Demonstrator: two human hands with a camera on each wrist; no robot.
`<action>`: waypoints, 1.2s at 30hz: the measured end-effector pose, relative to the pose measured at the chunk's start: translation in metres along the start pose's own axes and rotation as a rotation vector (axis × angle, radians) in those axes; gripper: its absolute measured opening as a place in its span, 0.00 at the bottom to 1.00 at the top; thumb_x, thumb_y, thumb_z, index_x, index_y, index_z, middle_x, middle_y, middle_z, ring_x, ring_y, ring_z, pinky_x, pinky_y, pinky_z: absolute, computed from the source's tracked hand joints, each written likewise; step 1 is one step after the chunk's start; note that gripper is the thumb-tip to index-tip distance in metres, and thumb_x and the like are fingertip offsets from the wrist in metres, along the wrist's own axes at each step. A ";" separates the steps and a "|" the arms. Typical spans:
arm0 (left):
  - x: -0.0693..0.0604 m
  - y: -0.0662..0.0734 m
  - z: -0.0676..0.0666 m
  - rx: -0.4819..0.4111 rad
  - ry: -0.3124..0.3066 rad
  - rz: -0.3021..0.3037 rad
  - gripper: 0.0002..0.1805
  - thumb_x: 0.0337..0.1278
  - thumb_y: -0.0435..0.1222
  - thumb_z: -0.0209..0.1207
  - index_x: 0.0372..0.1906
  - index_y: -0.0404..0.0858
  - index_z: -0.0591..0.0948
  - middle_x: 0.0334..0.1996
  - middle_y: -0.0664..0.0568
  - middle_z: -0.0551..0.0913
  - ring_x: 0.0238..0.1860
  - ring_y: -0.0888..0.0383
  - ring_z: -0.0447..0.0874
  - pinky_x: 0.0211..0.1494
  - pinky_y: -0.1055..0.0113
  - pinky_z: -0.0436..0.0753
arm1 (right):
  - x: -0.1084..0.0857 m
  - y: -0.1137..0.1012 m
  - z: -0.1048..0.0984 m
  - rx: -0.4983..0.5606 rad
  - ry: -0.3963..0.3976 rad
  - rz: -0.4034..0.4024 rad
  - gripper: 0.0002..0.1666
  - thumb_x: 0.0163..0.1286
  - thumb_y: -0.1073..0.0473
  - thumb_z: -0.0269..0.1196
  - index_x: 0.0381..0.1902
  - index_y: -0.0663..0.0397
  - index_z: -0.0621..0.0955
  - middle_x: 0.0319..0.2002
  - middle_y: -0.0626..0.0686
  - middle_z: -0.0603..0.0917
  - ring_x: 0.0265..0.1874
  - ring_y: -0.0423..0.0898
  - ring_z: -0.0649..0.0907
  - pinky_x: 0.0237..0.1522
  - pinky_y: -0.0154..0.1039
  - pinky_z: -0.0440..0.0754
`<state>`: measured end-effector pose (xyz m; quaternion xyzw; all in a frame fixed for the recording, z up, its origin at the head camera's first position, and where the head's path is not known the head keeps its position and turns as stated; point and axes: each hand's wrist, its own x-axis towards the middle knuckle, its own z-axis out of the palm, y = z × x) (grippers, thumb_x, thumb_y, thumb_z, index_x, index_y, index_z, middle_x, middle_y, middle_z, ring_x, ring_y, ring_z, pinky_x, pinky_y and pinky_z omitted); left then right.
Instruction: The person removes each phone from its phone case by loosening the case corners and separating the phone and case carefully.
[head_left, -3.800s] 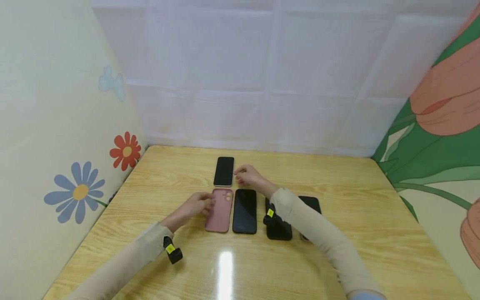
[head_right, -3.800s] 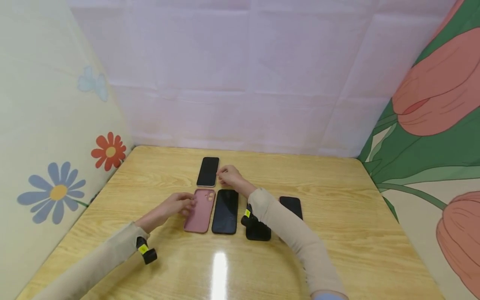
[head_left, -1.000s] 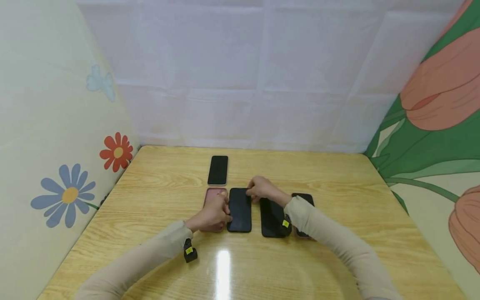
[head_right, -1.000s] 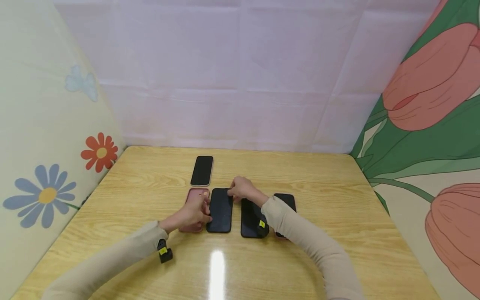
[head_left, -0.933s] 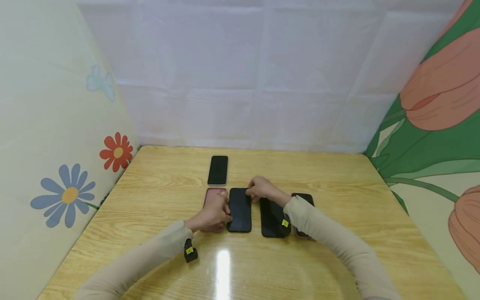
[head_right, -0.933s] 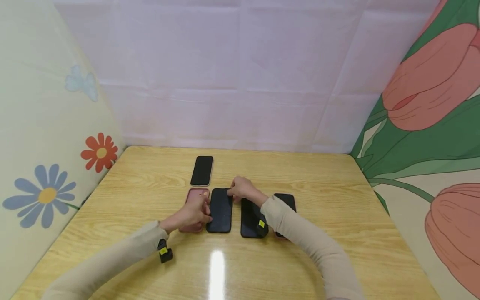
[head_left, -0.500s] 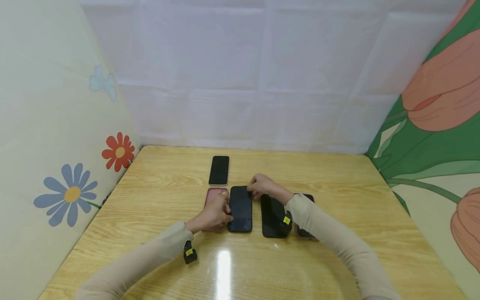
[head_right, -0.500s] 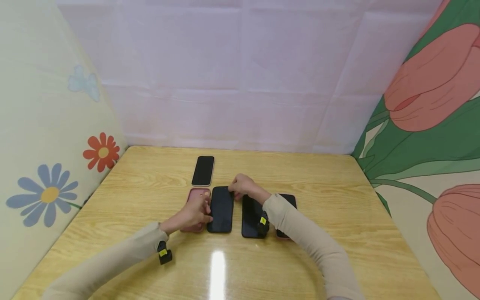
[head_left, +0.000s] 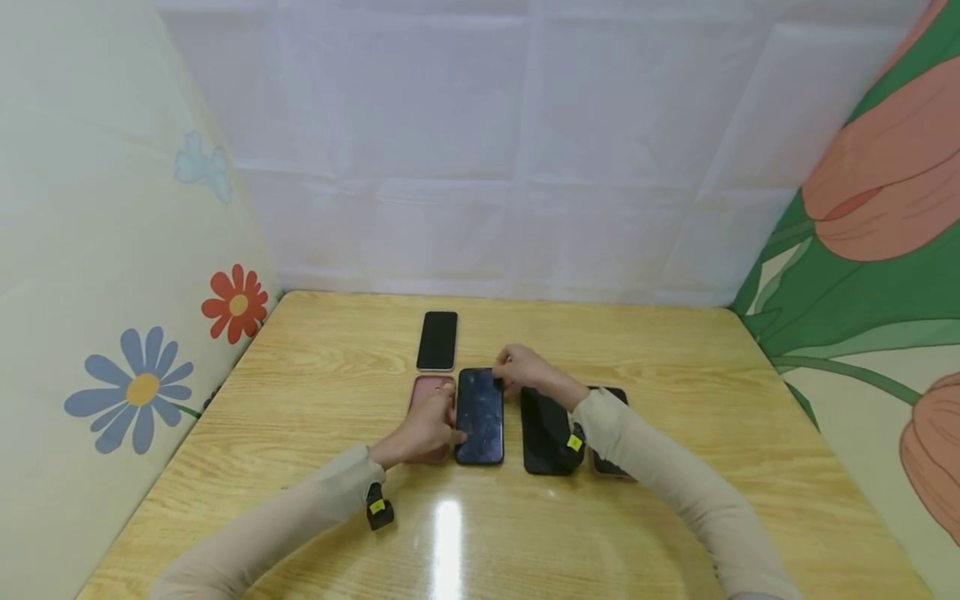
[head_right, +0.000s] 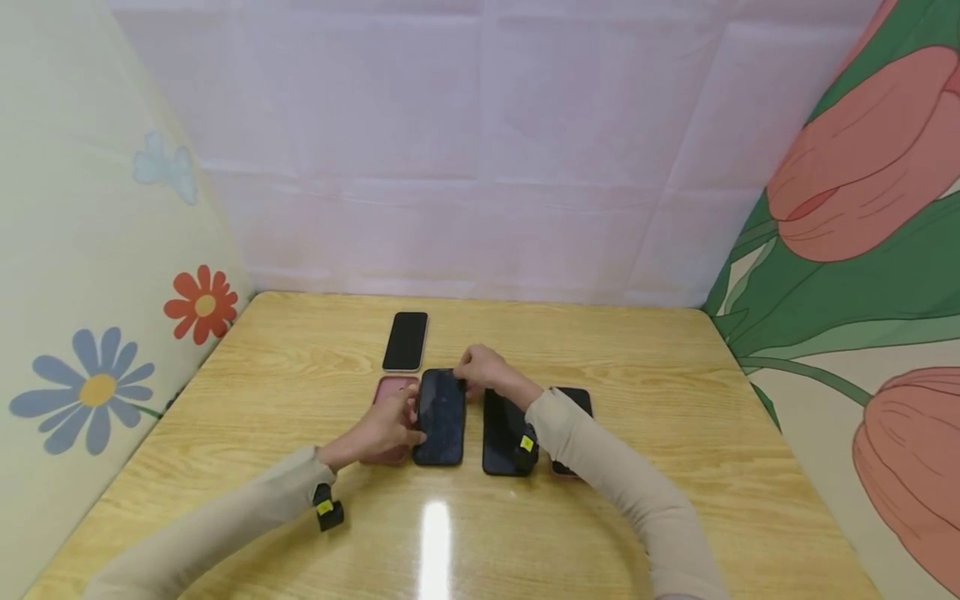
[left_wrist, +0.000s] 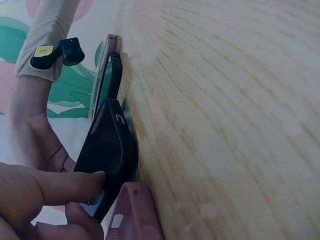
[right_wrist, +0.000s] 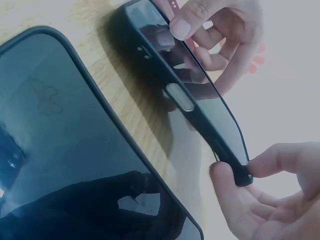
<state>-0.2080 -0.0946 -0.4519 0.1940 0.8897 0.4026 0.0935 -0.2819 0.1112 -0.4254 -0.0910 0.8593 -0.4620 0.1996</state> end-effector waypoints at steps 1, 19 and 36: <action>0.000 -0.001 -0.001 -0.001 -0.006 -0.006 0.29 0.42 0.26 0.75 0.50 0.29 0.72 0.27 0.49 0.75 0.28 0.56 0.72 0.30 0.64 0.72 | 0.000 0.000 0.000 -0.006 0.005 -0.006 0.09 0.70 0.67 0.56 0.44 0.69 0.76 0.37 0.60 0.80 0.31 0.52 0.83 0.34 0.46 0.86; 0.003 0.001 -0.008 -0.051 0.015 0.012 0.12 0.64 0.36 0.64 0.41 0.31 0.79 0.28 0.52 0.78 0.29 0.60 0.74 0.31 0.66 0.74 | -0.008 -0.005 -0.001 0.020 0.041 -0.091 0.09 0.70 0.65 0.58 0.44 0.66 0.78 0.34 0.64 0.84 0.28 0.60 0.85 0.32 0.49 0.86; 0.004 -0.009 -0.010 -0.189 0.101 0.094 0.11 0.75 0.34 0.51 0.46 0.28 0.79 0.34 0.47 0.82 0.35 0.57 0.76 0.40 0.61 0.76 | -0.027 -0.020 0.000 0.049 0.117 -0.229 0.11 0.67 0.69 0.60 0.46 0.67 0.80 0.36 0.60 0.83 0.28 0.54 0.84 0.35 0.53 0.85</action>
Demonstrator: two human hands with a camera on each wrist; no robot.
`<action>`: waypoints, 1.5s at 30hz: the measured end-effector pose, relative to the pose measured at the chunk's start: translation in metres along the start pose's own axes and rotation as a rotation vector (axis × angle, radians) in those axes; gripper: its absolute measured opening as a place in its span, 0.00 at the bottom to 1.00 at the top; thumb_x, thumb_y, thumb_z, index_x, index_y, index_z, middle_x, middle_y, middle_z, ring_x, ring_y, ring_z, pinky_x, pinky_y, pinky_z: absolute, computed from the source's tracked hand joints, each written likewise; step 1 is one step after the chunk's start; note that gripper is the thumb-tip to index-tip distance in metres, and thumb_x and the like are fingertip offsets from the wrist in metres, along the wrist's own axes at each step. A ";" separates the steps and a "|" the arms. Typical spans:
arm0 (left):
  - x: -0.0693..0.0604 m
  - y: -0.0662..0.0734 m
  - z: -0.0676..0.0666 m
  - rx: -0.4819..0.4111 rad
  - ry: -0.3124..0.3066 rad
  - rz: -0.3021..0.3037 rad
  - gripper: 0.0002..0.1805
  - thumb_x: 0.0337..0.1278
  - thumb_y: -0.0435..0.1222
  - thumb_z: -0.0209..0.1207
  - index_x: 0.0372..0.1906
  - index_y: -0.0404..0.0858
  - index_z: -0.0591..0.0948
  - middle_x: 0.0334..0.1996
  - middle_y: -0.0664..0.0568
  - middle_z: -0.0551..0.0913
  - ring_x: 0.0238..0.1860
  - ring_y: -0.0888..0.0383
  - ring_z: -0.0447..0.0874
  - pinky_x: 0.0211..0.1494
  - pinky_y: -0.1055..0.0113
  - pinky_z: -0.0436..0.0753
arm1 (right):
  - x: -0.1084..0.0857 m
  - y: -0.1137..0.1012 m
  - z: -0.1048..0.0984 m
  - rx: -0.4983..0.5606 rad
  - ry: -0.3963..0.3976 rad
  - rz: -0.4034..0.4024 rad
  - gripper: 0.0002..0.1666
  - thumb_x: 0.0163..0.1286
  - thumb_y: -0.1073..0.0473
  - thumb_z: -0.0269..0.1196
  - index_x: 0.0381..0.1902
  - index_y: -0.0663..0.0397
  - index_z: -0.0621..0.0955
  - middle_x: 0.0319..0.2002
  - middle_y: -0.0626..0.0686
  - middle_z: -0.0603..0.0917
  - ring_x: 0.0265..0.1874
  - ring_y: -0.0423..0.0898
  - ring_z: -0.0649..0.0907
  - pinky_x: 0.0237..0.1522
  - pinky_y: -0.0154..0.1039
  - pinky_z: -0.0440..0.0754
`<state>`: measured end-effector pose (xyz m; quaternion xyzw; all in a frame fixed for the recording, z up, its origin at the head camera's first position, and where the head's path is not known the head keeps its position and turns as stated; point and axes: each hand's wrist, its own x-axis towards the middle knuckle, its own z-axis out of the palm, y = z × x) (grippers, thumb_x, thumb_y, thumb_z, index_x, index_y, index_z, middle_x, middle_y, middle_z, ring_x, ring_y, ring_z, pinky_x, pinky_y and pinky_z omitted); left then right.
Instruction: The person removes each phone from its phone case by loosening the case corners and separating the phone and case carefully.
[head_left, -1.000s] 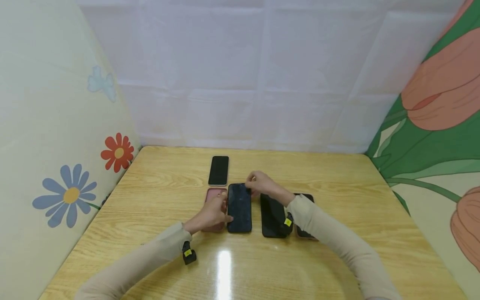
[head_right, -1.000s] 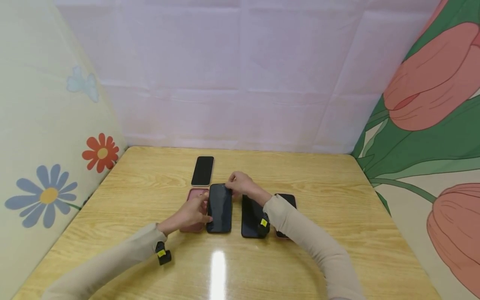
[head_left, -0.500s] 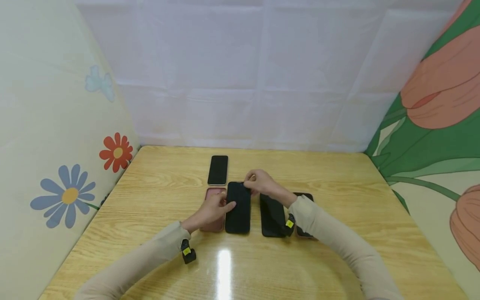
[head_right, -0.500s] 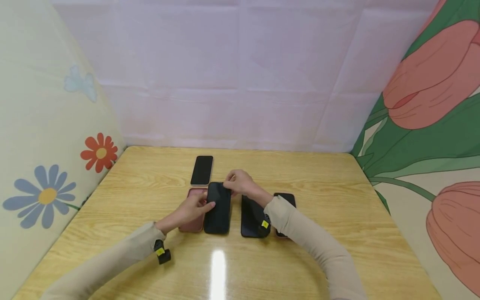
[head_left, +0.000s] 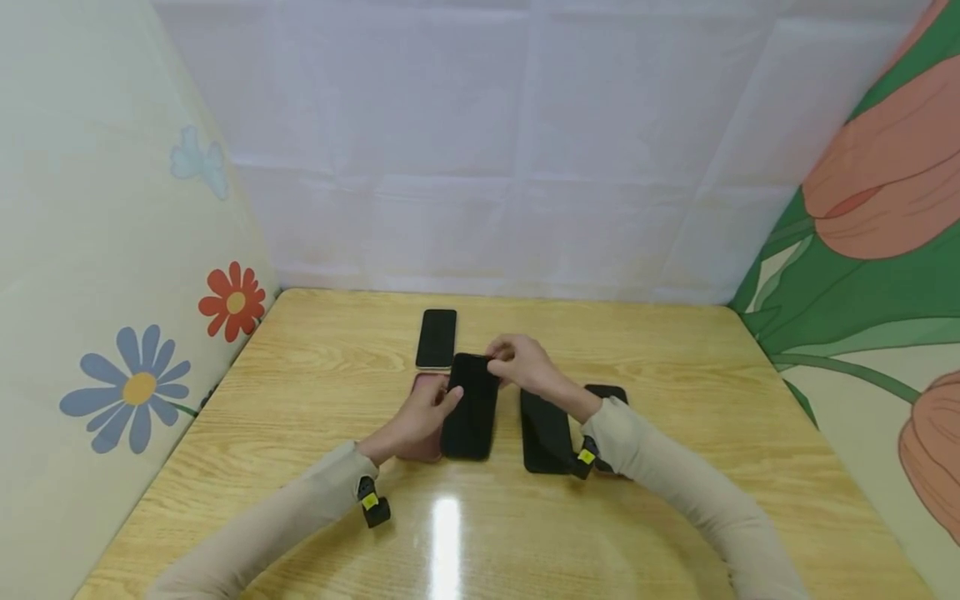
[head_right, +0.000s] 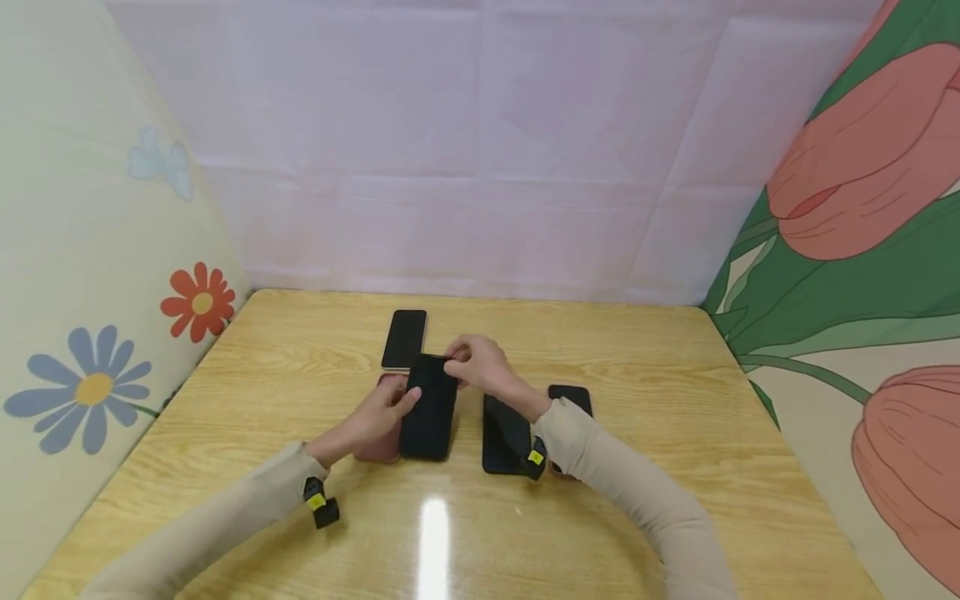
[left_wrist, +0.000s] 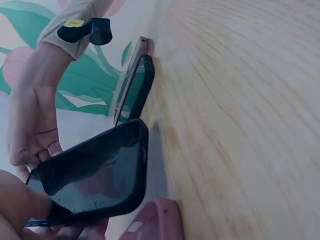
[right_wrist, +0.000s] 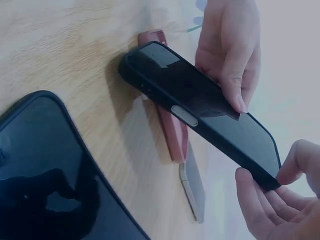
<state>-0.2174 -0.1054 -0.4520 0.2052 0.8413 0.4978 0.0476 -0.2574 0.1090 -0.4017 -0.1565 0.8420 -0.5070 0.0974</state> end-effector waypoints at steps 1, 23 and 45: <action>0.000 0.001 0.000 -0.013 0.002 -0.014 0.12 0.76 0.34 0.50 0.47 0.28 0.77 0.35 0.45 0.82 0.35 0.55 0.77 0.41 0.60 0.77 | -0.001 -0.001 -0.001 0.005 0.001 -0.003 0.11 0.67 0.69 0.60 0.47 0.67 0.80 0.37 0.60 0.83 0.28 0.55 0.84 0.36 0.54 0.85; 0.004 0.009 0.010 -0.092 0.023 -0.056 0.10 0.75 0.32 0.51 0.41 0.26 0.75 0.28 0.42 0.84 0.29 0.55 0.82 0.33 0.64 0.79 | -0.009 0.015 -0.009 0.041 -0.226 0.122 0.22 0.77 0.65 0.47 0.64 0.72 0.69 0.44 0.65 0.78 0.33 0.60 0.85 0.40 0.54 0.84; 0.004 0.018 0.010 -0.122 0.045 -0.176 0.08 0.75 0.30 0.48 0.44 0.28 0.74 0.36 0.41 0.81 0.38 0.48 0.81 0.45 0.53 0.80 | -0.013 0.009 -0.007 0.037 -0.228 0.027 0.14 0.77 0.67 0.45 0.51 0.70 0.74 0.34 0.60 0.83 0.28 0.59 0.85 0.37 0.59 0.83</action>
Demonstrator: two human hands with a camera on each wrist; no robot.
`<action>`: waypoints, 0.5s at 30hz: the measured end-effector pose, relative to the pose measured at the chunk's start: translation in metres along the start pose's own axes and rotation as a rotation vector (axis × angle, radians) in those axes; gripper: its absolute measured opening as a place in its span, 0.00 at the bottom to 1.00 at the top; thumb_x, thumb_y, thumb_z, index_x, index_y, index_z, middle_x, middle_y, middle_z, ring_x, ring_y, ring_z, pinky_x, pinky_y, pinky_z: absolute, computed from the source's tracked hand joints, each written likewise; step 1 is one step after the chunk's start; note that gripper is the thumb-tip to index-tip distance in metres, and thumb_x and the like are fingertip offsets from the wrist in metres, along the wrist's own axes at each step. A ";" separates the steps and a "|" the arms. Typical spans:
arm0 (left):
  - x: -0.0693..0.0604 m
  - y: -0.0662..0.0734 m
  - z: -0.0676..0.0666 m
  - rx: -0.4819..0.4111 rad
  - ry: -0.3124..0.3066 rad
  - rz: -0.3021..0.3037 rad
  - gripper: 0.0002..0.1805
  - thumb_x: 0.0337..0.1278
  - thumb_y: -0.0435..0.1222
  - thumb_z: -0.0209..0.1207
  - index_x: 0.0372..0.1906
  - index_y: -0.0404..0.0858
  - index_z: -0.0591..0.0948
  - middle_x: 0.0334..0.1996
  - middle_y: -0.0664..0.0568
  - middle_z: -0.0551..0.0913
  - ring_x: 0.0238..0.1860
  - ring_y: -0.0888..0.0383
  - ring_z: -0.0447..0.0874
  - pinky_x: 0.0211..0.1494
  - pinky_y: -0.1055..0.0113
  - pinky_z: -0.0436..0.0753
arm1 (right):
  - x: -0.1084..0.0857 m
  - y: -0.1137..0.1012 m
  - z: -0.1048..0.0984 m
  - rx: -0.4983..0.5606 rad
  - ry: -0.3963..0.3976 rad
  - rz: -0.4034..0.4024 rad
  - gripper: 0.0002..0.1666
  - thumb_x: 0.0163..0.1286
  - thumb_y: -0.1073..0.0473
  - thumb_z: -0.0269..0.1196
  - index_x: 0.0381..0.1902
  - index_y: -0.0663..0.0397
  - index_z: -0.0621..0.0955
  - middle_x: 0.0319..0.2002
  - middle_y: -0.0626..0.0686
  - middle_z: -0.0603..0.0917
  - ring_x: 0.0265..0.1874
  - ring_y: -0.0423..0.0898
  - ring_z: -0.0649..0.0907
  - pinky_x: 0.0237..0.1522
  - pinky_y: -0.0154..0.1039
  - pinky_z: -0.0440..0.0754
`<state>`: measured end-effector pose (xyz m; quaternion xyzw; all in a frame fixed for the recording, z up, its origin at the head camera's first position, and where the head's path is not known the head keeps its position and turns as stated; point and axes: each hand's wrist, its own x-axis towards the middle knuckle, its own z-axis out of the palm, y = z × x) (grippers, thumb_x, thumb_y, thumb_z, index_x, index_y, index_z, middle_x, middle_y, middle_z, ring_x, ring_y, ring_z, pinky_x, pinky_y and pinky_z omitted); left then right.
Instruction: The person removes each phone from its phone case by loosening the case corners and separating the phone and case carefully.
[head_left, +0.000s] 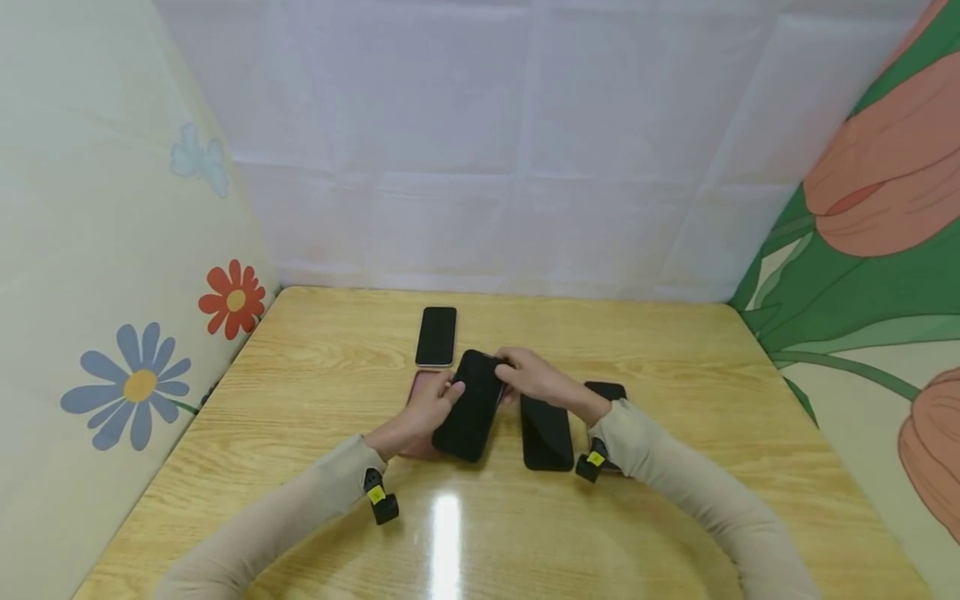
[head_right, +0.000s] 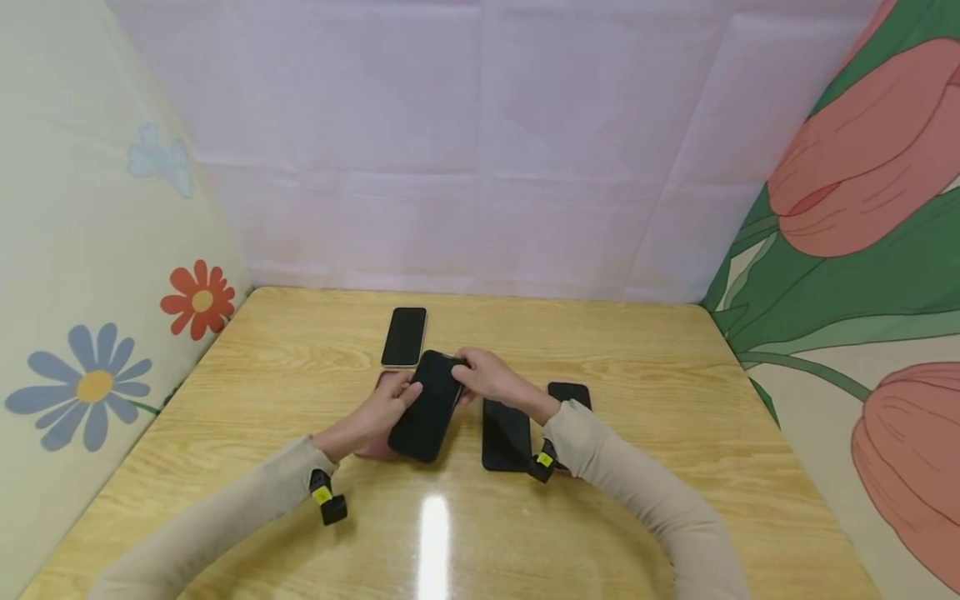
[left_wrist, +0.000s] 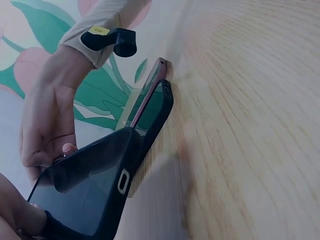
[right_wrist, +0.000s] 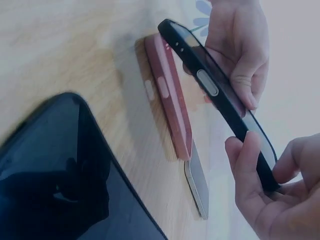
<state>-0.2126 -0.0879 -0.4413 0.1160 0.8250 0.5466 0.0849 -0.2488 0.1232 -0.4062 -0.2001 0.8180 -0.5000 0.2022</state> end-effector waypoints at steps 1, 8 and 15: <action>0.000 0.000 -0.001 -0.007 -0.004 -0.012 0.08 0.75 0.30 0.47 0.44 0.28 0.74 0.37 0.41 0.81 0.39 0.48 0.81 0.45 0.53 0.80 | 0.000 -0.001 0.000 0.009 -0.003 0.002 0.14 0.77 0.67 0.45 0.51 0.70 0.74 0.36 0.60 0.83 0.28 0.57 0.85 0.38 0.59 0.83; 0.001 -0.002 -0.002 -0.005 -0.025 -0.052 0.07 0.76 0.31 0.46 0.41 0.31 0.72 0.36 0.42 0.81 0.37 0.50 0.82 0.42 0.56 0.81 | 0.000 -0.004 0.000 0.037 -0.028 0.016 0.14 0.77 0.68 0.44 0.52 0.70 0.74 0.38 0.61 0.82 0.27 0.52 0.85 0.39 0.60 0.83; -0.001 -0.001 -0.001 -0.043 -0.017 -0.084 0.08 0.77 0.32 0.45 0.45 0.31 0.73 0.34 0.43 0.79 0.35 0.51 0.80 0.41 0.58 0.79 | 0.000 -0.005 0.000 0.029 -0.046 0.006 0.14 0.76 0.68 0.44 0.51 0.71 0.74 0.34 0.60 0.82 0.27 0.54 0.85 0.39 0.60 0.83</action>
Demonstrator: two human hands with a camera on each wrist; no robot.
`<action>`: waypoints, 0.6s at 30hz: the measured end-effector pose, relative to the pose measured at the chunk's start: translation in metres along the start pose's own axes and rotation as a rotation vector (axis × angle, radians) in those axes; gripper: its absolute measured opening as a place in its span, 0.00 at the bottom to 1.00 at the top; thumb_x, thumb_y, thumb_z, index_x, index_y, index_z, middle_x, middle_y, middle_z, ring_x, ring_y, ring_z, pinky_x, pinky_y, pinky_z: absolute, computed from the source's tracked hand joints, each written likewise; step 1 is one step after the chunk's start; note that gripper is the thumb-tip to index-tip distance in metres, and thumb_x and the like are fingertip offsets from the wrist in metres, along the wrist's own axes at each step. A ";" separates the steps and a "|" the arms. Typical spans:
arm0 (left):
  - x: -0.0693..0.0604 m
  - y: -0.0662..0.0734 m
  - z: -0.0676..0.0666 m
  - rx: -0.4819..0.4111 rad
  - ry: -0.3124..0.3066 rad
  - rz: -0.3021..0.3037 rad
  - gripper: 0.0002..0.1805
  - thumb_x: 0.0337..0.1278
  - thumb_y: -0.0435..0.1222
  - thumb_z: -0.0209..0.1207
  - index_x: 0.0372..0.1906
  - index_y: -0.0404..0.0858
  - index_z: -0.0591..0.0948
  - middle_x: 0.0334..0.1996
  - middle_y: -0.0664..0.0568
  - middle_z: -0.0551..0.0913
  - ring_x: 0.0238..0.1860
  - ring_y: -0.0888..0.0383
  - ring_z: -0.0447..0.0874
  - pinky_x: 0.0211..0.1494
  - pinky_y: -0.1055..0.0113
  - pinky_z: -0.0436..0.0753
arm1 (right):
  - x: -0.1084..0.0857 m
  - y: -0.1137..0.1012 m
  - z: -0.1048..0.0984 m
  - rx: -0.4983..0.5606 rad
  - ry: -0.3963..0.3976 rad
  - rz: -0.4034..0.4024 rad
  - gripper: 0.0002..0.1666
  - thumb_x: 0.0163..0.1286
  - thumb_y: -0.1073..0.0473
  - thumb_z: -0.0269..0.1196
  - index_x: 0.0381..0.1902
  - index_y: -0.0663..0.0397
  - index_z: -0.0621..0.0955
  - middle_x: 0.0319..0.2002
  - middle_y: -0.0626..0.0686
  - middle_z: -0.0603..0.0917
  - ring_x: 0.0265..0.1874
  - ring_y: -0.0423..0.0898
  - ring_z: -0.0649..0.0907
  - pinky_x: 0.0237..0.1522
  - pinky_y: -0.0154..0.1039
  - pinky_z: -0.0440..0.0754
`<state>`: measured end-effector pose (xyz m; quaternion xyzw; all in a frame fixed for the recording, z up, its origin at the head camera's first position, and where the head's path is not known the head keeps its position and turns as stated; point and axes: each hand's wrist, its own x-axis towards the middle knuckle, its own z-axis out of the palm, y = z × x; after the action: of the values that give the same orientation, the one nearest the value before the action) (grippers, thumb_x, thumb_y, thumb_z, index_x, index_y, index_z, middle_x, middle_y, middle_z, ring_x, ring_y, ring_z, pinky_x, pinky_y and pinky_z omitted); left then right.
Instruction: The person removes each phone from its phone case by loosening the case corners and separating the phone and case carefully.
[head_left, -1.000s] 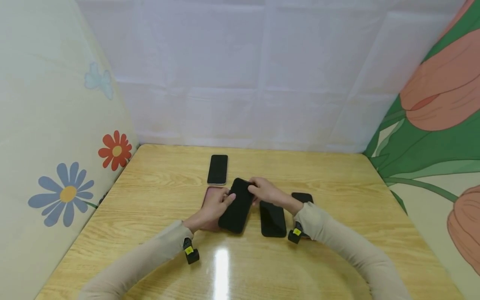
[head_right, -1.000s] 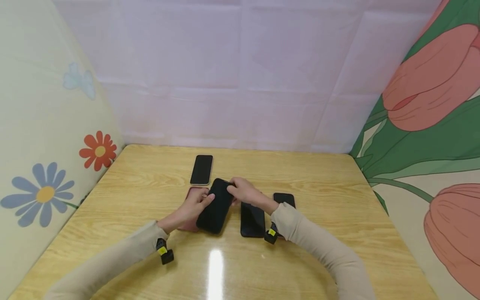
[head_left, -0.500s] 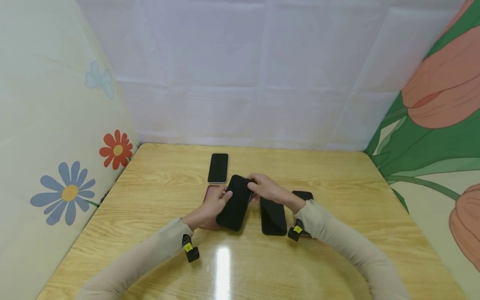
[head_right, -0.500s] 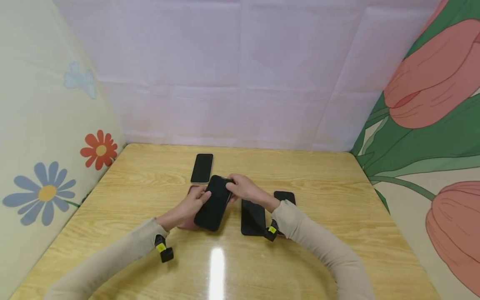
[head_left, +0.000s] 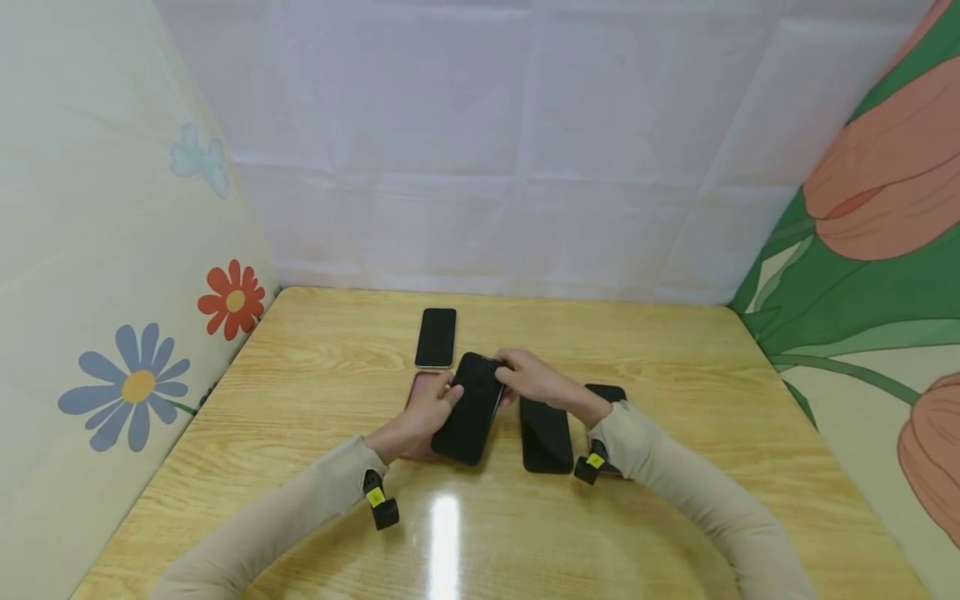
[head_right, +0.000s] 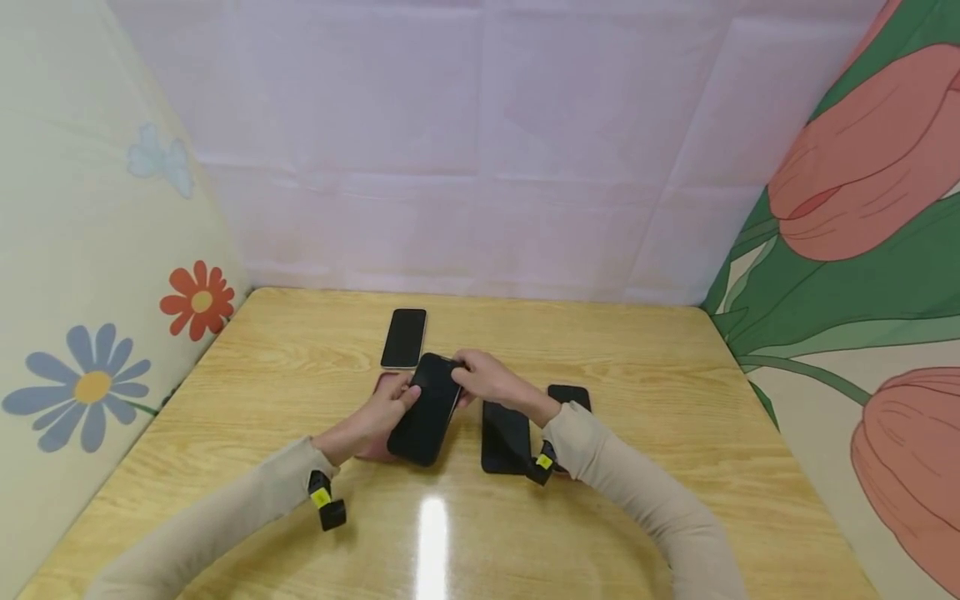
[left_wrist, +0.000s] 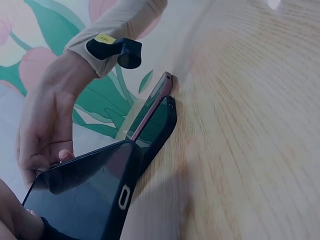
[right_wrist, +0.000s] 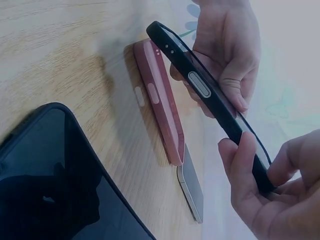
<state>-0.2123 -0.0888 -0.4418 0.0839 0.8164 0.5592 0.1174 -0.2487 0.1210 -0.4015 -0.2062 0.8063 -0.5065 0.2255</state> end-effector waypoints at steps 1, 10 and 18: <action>0.000 0.000 0.000 0.004 0.004 0.000 0.08 0.77 0.32 0.45 0.45 0.31 0.73 0.35 0.43 0.79 0.35 0.51 0.80 0.41 0.57 0.79 | 0.000 0.000 0.000 0.003 -0.004 0.000 0.14 0.76 0.68 0.44 0.51 0.70 0.74 0.34 0.61 0.82 0.28 0.57 0.85 0.39 0.60 0.83; 0.000 0.001 -0.002 -0.030 0.003 -0.011 0.10 0.77 0.31 0.44 0.46 0.29 0.74 0.36 0.44 0.77 0.39 0.51 0.75 0.44 0.59 0.75 | -0.001 0.000 -0.001 0.051 -0.033 -0.007 0.15 0.77 0.68 0.43 0.51 0.71 0.74 0.38 0.61 0.82 0.32 0.61 0.85 0.41 0.60 0.82; -0.003 -0.003 0.000 -0.144 -0.019 -0.091 0.14 0.79 0.32 0.40 0.53 0.26 0.73 0.44 0.39 0.77 0.44 0.48 0.77 0.48 0.55 0.78 | -0.002 -0.001 -0.005 0.082 -0.102 -0.056 0.17 0.75 0.68 0.43 0.51 0.72 0.75 0.37 0.61 0.84 0.35 0.66 0.85 0.42 0.62 0.81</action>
<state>-0.2094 -0.0910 -0.4439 0.0434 0.7757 0.6098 0.1564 -0.2501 0.1257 -0.3983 -0.2450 0.7662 -0.5341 0.2602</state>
